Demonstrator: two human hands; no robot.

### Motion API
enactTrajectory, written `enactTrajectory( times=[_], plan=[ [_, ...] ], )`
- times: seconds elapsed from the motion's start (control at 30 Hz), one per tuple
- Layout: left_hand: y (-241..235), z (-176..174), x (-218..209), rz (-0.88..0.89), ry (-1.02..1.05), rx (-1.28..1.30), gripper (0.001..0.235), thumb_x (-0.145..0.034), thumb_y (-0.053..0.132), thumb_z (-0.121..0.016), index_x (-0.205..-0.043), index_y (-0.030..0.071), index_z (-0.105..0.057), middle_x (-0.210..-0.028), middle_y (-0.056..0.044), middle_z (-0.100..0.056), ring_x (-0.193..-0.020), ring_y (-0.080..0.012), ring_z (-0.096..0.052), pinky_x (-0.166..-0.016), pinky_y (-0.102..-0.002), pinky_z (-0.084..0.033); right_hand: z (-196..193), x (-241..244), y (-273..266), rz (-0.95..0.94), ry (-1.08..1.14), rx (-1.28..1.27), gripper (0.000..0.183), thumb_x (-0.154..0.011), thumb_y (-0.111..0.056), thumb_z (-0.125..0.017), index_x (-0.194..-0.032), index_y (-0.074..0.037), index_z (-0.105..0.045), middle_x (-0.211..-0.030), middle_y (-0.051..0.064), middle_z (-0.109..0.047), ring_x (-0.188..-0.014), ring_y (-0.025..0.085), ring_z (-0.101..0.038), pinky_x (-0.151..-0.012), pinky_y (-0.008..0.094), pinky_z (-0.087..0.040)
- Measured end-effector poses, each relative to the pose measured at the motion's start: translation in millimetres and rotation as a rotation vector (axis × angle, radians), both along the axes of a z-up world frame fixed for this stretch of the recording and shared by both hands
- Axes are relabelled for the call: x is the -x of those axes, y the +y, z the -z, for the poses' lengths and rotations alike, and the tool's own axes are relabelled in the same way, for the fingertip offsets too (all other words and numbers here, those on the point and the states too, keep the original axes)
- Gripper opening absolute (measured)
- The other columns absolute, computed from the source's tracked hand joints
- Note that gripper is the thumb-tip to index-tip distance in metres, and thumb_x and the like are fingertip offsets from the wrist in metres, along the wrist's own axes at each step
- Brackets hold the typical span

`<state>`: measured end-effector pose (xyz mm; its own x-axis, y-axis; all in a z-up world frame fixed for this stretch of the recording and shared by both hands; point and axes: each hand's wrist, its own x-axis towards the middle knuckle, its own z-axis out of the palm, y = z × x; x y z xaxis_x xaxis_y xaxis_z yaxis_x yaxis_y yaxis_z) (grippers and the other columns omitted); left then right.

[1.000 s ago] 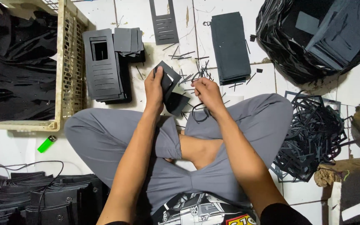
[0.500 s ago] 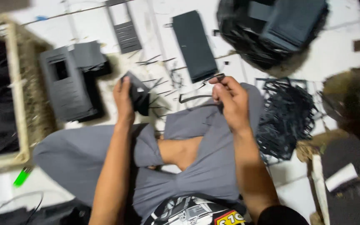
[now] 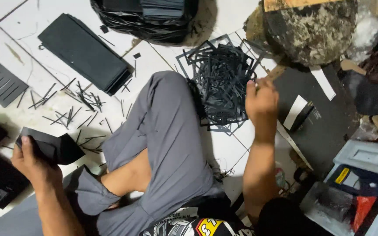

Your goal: The person sits on the floor sorting and trimming die-cut black foam pieces, bending and flexing each piece to separate and remove leftover cutout strips, then stacking the finished pieces with other completed stacks. They occasionally gather loose scrap strips aside while working through the pile one piece at a time.

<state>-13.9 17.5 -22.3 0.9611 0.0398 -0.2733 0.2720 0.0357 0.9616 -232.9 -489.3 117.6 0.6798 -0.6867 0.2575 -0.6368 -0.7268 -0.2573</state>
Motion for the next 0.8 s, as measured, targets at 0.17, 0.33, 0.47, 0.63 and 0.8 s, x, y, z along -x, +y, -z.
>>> enactTrajectory(
  times=[0.17, 0.33, 0.47, 0.63, 0.8],
  plan=[
    [-10, -10, 8, 0.007, -0.049, -0.073, 0.016, -0.119, 0.027, -0.051, -0.108, 0.015, -0.053, -0.095, 0.008, -0.052, -0.081, -0.0014, -0.047, -0.079, -0.017, -0.042, -9, -25, 43, -0.008, -0.099, -0.229, 0.016, -0.095, -0.007, -0.066, -0.105, 0.0, -0.075, -0.091, 0.013, -0.076, -0.061, 0.018, -0.062, -0.051, 0.029, -0.048],
    [-30, -28, 16, -0.114, -0.078, -0.094, 0.013, -0.115, 0.026, -0.056, -0.111, 0.013, -0.057, -0.099, 0.006, -0.059, -0.083, -0.0023, -0.055, -0.079, -0.017, -0.049, -18, -88, 144, -0.503, -0.399, -0.698, 0.015, -0.087, -0.003, -0.068, -0.101, -0.001, -0.072, -0.097, 0.009, -0.073, -0.084, 0.023, -0.068, -0.079, 0.032, -0.054],
    [-46, -31, 17, -0.269, 0.016, -0.017, 0.024, -0.105, 0.035, -0.063, -0.113, 0.012, -0.062, -0.097, 0.004, -0.061, -0.084, -0.0048, -0.061, -0.079, -0.02, -0.054, 22, -142, 243, -0.91, -0.152, -1.029, 0.043, -0.092, -0.034, -0.068, -0.116, 0.001, -0.068, -0.114, 0.016, -0.071, -0.102, 0.033, -0.071, -0.087, 0.041, -0.055],
    [-57, -55, 20, -0.339, -0.011, -0.169, 0.07, -0.111, 0.044, -0.058, -0.149, -0.012, -0.039, -0.152, -0.036, -0.04, -0.145, -0.0456, -0.038, -0.12, -0.055, -0.03, 77, -179, 318, -0.967, -0.014, -1.255, 0.036, -0.094, -0.034, -0.067, -0.098, 0.001, -0.072, -0.092, 0.026, -0.072, -0.099, 0.048, -0.069, -0.082, 0.055, -0.052],
    [-5, 5, 11, -0.126, 0.047, -0.095, 0.039, -0.098, 0.036, -0.07, -0.125, 0.009, -0.069, -0.102, -0.002, -0.063, -0.092, -0.0141, -0.062, -0.082, -0.032, -0.055, 178, -226, 327, -0.775, -0.032, -1.35, 0.024, -0.094, -0.035, -0.072, -0.083, -0.014, -0.074, -0.066, 0.001, -0.066, -0.068, 0.012, -0.06, -0.061, 0.028, -0.045]
  ],
)
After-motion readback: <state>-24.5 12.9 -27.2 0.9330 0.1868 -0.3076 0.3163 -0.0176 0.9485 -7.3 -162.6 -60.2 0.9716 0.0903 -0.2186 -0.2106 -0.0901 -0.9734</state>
